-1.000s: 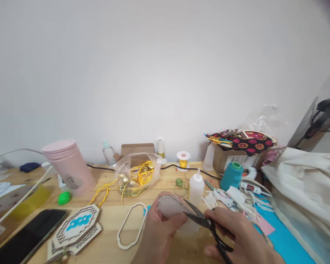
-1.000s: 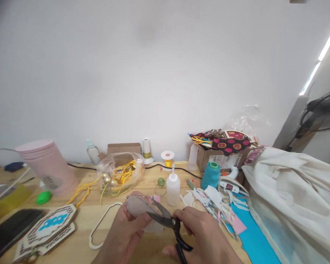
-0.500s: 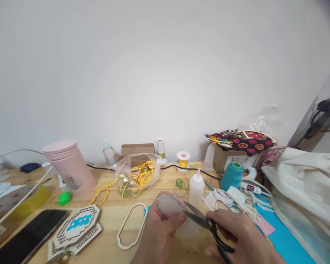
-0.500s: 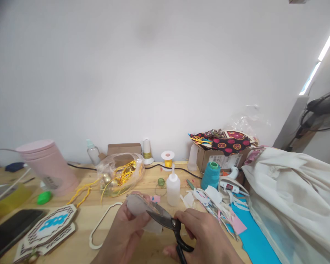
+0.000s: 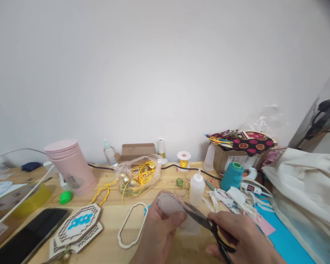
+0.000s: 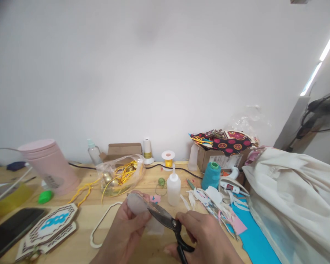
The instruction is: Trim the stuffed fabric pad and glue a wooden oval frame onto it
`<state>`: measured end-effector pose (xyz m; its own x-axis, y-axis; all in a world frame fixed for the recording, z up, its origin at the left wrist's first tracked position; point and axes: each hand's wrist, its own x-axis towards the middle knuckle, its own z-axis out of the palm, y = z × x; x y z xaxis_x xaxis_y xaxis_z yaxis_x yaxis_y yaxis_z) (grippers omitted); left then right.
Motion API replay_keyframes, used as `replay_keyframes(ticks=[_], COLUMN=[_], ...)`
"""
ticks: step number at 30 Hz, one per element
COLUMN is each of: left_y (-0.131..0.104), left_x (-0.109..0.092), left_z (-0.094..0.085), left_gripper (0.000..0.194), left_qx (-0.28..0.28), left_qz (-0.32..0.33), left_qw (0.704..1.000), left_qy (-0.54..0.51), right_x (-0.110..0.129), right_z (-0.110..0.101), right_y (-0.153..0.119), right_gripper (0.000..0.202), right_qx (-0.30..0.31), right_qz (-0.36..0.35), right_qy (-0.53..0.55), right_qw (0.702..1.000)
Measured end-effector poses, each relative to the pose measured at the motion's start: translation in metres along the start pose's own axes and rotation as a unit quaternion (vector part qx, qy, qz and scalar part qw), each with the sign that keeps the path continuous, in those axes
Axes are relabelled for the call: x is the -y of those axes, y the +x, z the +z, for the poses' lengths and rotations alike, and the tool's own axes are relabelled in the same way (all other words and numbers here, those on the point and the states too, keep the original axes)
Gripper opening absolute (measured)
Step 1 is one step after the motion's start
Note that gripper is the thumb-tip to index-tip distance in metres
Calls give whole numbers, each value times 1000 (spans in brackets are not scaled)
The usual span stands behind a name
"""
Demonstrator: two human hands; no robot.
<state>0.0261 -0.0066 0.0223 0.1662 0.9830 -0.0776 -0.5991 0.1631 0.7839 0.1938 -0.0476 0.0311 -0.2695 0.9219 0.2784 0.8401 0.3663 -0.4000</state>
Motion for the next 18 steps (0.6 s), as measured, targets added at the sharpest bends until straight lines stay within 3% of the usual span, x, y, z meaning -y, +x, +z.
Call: replay_keyframes(ticks=[18], left_y=[2], left_x=[0], left_z=[-2], left_gripper=[32], left_qx=[5], left_qz=[-5], left_qw=[1000], left_qy=[5], right_x=[-11], right_z=[10], right_y=[-7], right_gripper=[22], right_qx=[-37], right_qz=[-49], right_qy=[-62], right_qw=[996])
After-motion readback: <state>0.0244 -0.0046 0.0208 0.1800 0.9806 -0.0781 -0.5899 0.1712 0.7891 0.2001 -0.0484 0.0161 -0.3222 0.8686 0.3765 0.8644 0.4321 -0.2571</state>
